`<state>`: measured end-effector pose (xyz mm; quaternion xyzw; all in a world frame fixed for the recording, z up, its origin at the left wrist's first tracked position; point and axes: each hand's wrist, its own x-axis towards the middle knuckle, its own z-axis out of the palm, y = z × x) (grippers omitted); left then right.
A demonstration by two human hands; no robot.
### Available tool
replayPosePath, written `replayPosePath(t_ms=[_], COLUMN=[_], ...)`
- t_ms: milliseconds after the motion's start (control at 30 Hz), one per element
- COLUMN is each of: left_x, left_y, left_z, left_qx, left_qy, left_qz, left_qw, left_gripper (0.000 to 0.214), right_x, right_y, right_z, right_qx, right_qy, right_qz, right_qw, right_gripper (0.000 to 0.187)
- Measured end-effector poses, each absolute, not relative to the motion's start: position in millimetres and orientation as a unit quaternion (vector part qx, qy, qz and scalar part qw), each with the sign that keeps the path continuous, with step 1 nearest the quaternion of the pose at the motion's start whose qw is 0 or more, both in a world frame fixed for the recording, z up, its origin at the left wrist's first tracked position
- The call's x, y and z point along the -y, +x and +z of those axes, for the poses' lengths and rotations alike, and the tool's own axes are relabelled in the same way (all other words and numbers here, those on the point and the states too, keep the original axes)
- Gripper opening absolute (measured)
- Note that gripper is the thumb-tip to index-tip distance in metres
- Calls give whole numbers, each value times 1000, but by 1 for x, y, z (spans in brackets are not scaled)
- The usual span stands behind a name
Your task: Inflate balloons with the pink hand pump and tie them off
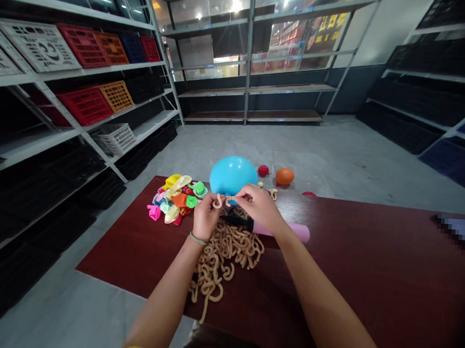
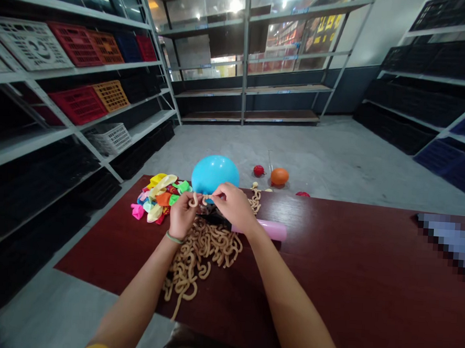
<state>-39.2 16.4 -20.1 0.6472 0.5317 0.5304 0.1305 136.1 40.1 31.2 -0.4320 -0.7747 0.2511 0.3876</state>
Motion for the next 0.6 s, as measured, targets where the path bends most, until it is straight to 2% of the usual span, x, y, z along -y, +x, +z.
replayPosePath(t_ms=[167, 600], left_x=[-19, -13], left_y=[-45, -35], left_z=[-18, -10], left_qx=[-559, -532], left_qy=[637, 608], left_qz=[518, 556], left_qw=[117, 196], left_gripper=[10, 21], right_x=[-42, -29], right_y=[137, 137], right_z=[27, 24], right_qx=[771, 776], right_qy=[-459, -424], right_qz=[219, 118], right_qw=[384, 452], right_gripper=[10, 14])
